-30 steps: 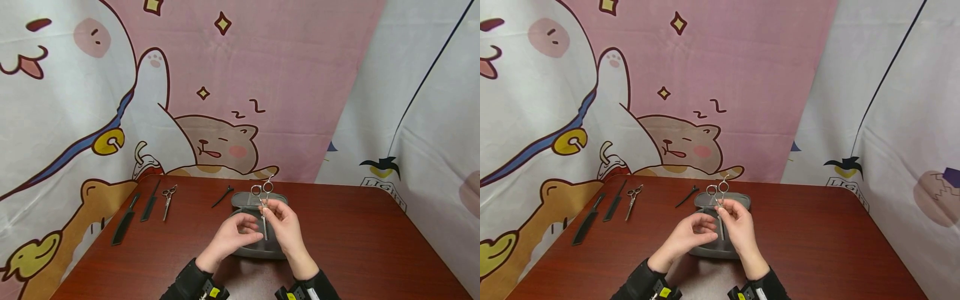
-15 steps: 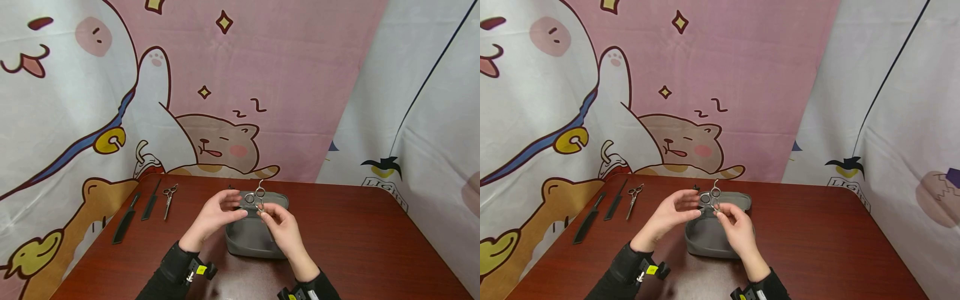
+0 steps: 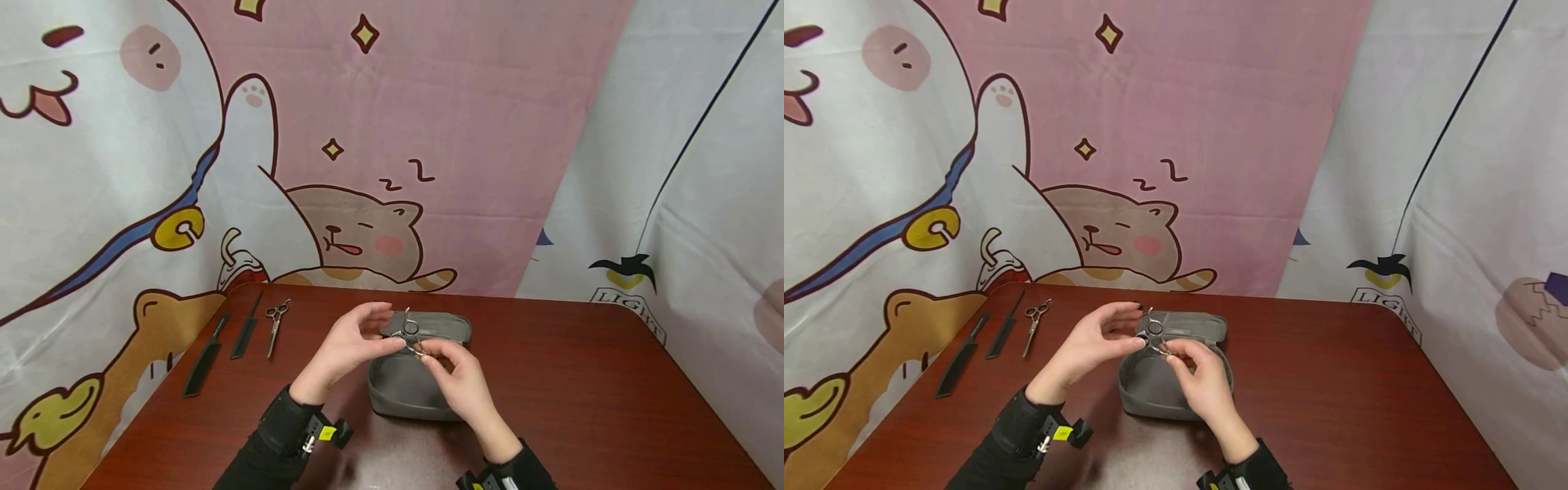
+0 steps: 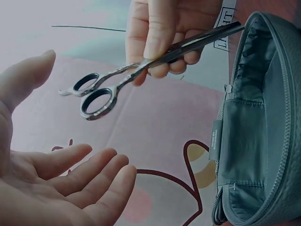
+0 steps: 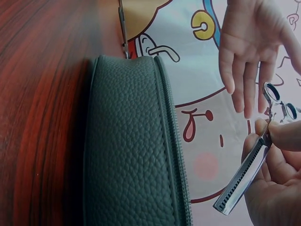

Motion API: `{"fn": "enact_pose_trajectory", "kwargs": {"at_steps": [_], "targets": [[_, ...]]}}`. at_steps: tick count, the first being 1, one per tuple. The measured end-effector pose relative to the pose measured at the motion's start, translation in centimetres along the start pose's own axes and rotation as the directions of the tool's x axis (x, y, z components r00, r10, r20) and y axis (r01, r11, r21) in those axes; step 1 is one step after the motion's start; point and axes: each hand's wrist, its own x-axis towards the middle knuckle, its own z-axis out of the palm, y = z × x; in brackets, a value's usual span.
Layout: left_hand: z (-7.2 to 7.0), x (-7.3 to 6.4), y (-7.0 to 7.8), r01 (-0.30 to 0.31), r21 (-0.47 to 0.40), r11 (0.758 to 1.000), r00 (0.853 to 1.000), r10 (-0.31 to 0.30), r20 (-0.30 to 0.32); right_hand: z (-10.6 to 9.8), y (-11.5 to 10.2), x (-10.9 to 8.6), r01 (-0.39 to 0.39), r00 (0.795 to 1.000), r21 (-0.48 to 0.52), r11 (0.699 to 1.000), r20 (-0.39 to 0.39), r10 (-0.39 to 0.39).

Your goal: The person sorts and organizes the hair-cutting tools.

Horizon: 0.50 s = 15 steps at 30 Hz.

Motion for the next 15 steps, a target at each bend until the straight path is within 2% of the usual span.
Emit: {"fn": "enact_pose_trajectory", "kwargs": {"at_steps": [4,15], "targets": [[0.21,0.02,0.33,-0.01,0.028,1.0,1.0,0.01,-0.006,-0.02,0.12,-0.05,0.01,1.0,-0.079,0.997,0.007,-0.009],[0.87,-0.03,0.47,-0.058,0.098,0.994,0.998,0.059,-0.01,0.08,0.31,-0.16,0.018,1.0,-0.138,0.99,0.024,-0.015]]}}
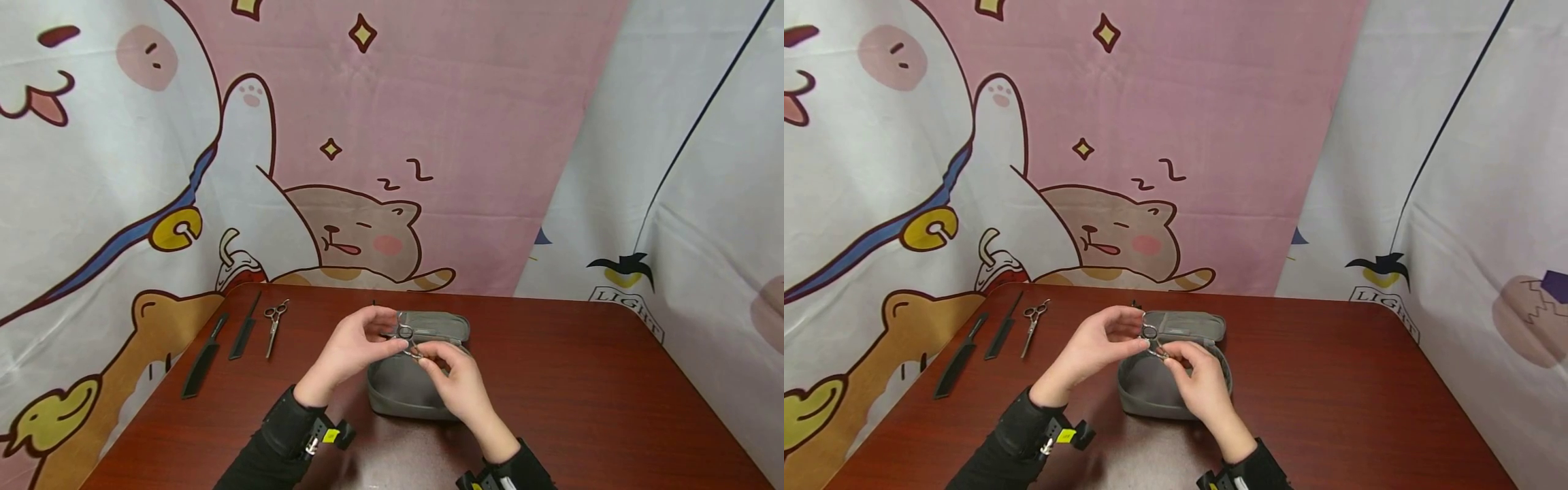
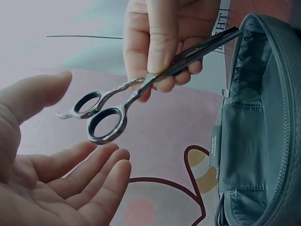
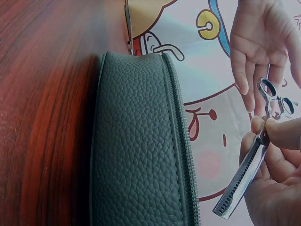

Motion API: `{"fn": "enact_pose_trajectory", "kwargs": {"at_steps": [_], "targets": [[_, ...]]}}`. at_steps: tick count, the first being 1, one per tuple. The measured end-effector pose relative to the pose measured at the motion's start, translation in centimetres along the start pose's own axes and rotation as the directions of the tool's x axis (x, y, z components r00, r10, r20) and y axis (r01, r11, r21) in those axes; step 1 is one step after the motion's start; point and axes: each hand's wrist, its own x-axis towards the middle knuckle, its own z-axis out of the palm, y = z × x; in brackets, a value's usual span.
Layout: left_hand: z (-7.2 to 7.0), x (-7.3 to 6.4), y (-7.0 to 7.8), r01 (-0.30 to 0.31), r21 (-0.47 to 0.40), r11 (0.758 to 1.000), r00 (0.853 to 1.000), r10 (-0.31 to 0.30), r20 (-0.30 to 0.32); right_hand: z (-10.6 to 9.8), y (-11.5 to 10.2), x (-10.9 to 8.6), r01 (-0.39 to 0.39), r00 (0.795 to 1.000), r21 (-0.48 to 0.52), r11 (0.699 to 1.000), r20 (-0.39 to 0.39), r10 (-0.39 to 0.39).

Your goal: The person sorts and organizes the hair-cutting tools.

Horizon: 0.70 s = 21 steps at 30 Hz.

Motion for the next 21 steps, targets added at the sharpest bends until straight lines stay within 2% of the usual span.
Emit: {"fn": "enact_pose_trajectory", "kwargs": {"at_steps": [6,16,21], "targets": [[0.17,-0.03,0.15,-0.031,0.047,0.998,0.999,0.032,-0.022,0.06,0.07,-0.02,0.002,1.0,-0.014,1.0,0.007,-0.002],[0.28,-0.17,0.26,-0.021,0.154,0.988,0.998,0.03,-0.052,0.07,-0.1,-0.02,0.017,1.0,-0.015,1.0,0.021,-0.017],[0.37,-0.15,0.19,-0.025,0.18,0.983,0.997,0.037,-0.062,0.05,-0.17,-0.01,0.021,0.999,-0.028,0.999,0.036,-0.02]]}}
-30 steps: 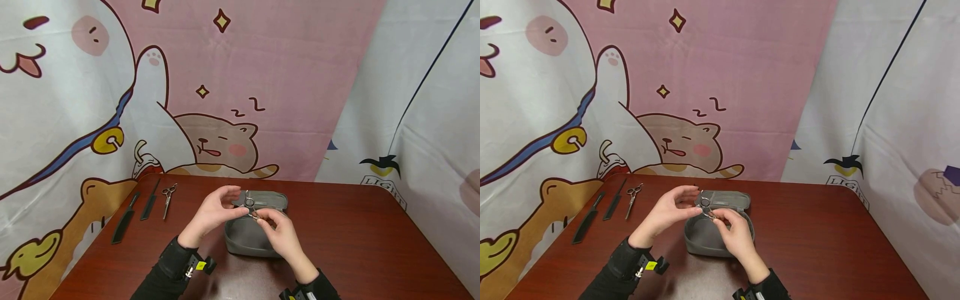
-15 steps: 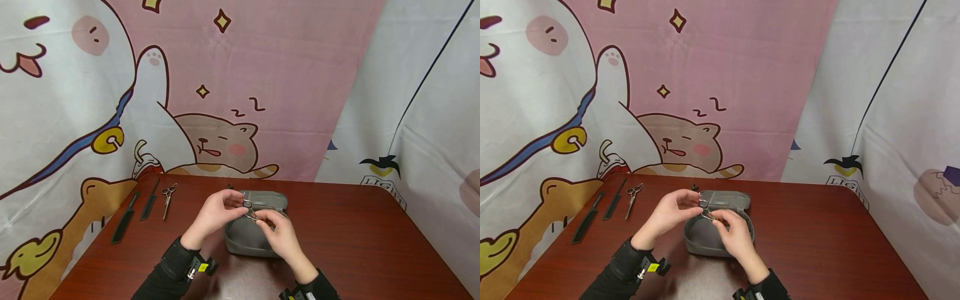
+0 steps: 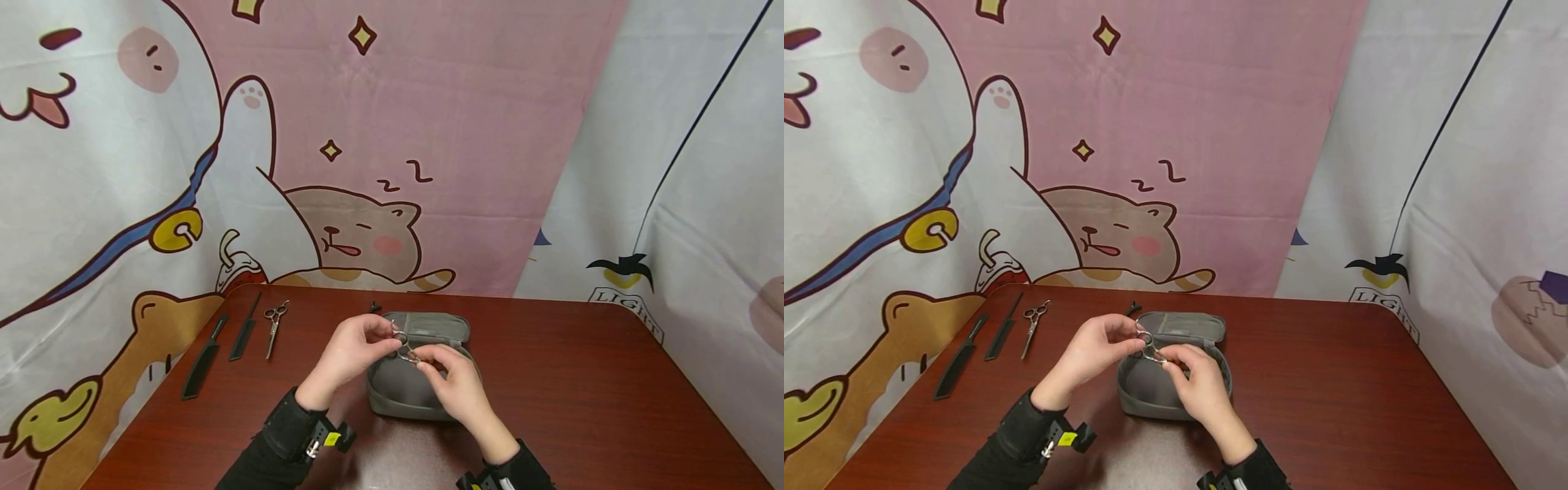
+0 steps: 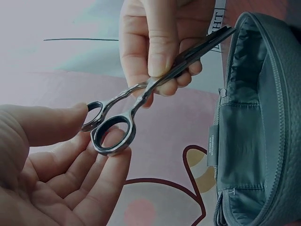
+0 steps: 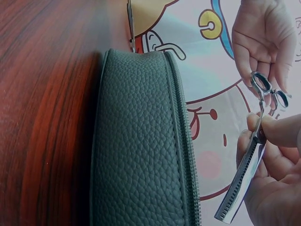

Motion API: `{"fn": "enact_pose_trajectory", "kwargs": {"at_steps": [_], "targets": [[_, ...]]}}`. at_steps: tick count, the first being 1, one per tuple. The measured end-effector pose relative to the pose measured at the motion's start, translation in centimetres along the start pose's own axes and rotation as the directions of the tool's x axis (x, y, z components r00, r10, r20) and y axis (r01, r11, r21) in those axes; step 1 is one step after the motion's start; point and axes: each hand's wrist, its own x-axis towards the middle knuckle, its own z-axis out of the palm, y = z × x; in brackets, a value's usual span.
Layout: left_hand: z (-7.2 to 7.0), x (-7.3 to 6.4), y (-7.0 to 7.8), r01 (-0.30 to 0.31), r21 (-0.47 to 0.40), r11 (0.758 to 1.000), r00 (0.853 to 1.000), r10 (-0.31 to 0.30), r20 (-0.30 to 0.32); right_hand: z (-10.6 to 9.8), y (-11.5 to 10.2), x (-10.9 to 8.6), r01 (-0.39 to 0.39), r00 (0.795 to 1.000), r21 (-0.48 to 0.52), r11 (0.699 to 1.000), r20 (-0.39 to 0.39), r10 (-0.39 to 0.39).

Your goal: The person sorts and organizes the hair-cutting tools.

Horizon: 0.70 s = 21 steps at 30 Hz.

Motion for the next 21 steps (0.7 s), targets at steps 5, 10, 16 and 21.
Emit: {"fn": "enact_pose_trajectory", "kwargs": {"at_steps": [5,10,16,21], "targets": [[0.2,0.0,-0.3,-0.003,0.011,1.0,1.0,0.003,0.001,-0.1,-0.1,0.0,0.001,1.0,-0.017,1.0,0.018,0.0],[0.5,-0.1,-0.7,-0.01,-0.006,1.0,1.0,0.01,-0.001,-0.1,0.0,0.0,0.007,0.999,-0.036,0.999,0.033,-0.006],[0.9,-0.2,-1.3,-0.009,-0.055,0.998,1.0,0.008,-0.02,-0.2,0.2,0.1,0.021,0.999,-0.041,0.999,0.047,-0.019],[1.0,-0.3,-1.5,-0.005,-0.104,0.995,0.999,0.001,-0.037,-0.4,0.2,0.3,0.043,0.998,-0.046,0.998,0.05,-0.04]]}}
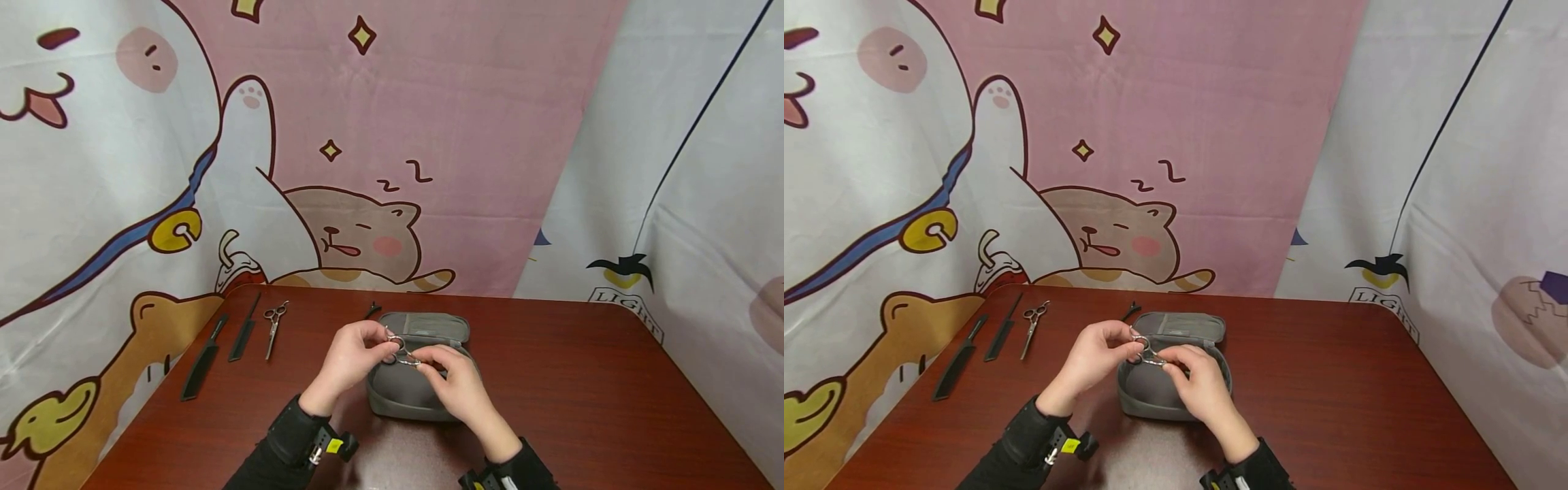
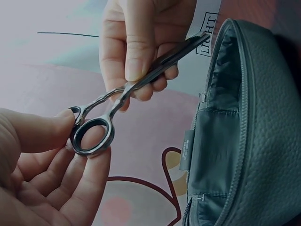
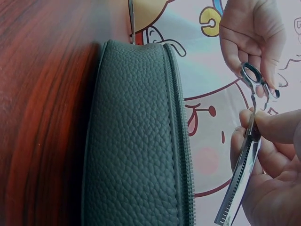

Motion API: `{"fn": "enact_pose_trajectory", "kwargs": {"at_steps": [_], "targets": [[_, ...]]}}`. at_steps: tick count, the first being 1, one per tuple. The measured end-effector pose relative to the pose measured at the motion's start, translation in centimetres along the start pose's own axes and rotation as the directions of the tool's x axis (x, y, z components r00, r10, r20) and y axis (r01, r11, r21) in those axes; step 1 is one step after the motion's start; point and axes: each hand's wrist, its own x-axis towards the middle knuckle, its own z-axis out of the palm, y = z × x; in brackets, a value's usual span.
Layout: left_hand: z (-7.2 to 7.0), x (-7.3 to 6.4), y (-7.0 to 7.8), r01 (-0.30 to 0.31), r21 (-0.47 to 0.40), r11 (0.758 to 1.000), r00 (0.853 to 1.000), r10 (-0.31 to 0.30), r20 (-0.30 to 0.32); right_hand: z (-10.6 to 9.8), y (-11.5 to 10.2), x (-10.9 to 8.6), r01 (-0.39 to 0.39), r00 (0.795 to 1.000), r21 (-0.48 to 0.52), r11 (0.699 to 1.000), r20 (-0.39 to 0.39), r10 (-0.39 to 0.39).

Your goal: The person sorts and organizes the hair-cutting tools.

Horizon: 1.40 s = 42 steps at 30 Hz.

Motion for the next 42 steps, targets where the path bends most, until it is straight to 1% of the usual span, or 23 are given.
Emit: {"fn": "enact_pose_trajectory", "kwargs": {"at_steps": [11,16,20,23,27,34,39,42], "targets": [[0.4,-0.1,-0.6,0.026,-0.074,0.997,1.0,-0.027,-0.012,-0.4,0.6,0.1,0.042,0.998,0.007,0.999,0.051,-0.042],[0.4,-0.2,-1.0,0.037,-0.116,0.993,0.999,-0.04,-0.02,-0.7,0.8,0.0,0.082,0.992,0.038,0.996,0.094,-0.086],[0.3,-0.3,-1.1,0.046,-0.133,0.99,0.998,-0.05,-0.032,-1.0,0.9,0.0,0.095,0.987,0.041,0.995,0.13,-0.099],[0.2,-0.4,-1.3,0.034,-0.138,0.99,0.998,-0.04,-0.044,-1.3,1.0,-0.1,0.076,0.985,0.033,0.997,0.151,-0.081],[0.0,-0.4,-1.8,0.03,-0.169,0.985,0.997,-0.041,-0.066,-1.8,1.4,-0.2,0.038,0.984,0.032,0.999,0.172,-0.043],[-0.7,-0.5,-2.5,0.108,-0.235,0.966,0.985,-0.136,-0.11,-3.0,2.4,0.0,-0.024,0.986,0.047,0.999,0.167,0.016],[-1.3,-0.4,-3.4,0.139,-0.312,0.94,0.977,-0.182,-0.113,-3.9,3.6,0.1,-0.086,0.984,0.048,0.995,0.158,0.078],[-1.6,-0.3,-3.6,0.147,-0.339,0.929,0.972,-0.2,-0.126,-4.4,4.4,0.2,-0.111,0.983,0.021,0.994,0.148,0.107]]}}
